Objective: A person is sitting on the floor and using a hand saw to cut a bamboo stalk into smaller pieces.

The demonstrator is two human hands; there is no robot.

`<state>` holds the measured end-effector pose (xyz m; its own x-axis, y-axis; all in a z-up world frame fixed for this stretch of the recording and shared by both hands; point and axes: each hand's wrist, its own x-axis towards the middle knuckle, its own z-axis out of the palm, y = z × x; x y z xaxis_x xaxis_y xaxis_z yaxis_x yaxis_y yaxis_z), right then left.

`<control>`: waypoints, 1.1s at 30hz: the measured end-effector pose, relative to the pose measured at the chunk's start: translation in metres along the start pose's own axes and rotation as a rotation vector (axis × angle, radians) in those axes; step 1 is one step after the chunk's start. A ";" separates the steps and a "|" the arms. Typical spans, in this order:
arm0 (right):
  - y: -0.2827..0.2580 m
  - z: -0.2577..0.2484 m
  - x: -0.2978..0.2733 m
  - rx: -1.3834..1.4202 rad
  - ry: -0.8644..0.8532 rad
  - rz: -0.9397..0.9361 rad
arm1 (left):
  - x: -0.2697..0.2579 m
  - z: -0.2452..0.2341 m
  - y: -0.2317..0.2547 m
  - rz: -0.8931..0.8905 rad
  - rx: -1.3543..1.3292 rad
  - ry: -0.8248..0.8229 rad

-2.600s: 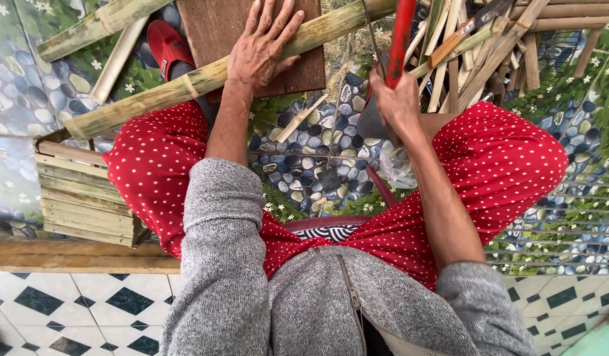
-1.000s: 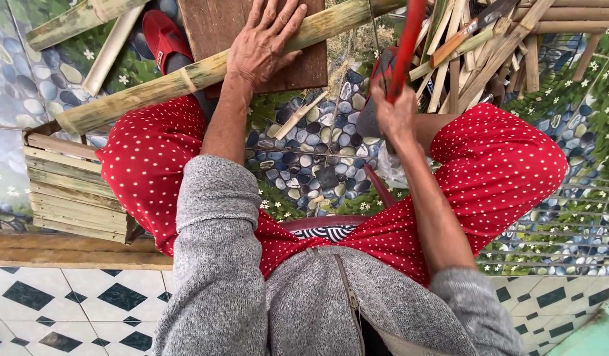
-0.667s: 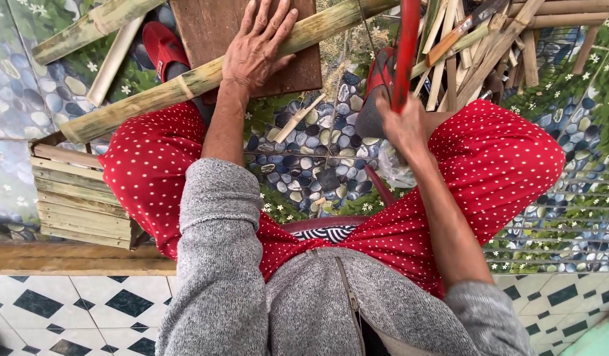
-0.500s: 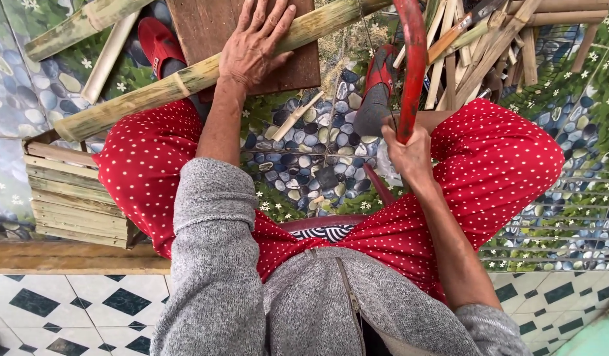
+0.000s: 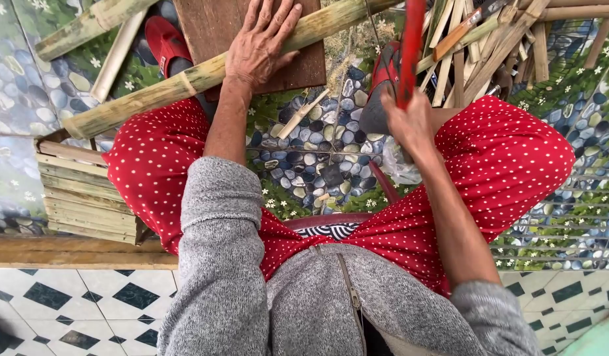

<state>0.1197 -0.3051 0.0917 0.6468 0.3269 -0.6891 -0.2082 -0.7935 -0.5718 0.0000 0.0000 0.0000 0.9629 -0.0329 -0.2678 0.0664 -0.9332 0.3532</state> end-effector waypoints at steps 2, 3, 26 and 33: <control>0.016 -0.009 -0.026 0.012 0.009 0.095 | 0.005 0.006 -0.005 0.005 0.029 0.036; 0.030 -0.011 -0.034 -0.016 0.001 0.008 | 0.002 0.006 -0.005 0.025 0.042 0.055; 0.014 0.003 0.002 -0.035 0.020 0.008 | 0.004 0.000 -0.002 0.007 0.012 -0.008; -0.071 -0.010 0.053 0.194 -0.113 0.111 | 0.000 -0.015 0.006 -0.006 0.027 -0.046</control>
<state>0.1762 -0.2365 0.1007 0.5285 0.3069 -0.7915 -0.4172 -0.7181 -0.5570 0.0044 -0.0004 0.0160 0.9495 -0.0436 -0.3108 0.0640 -0.9427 0.3275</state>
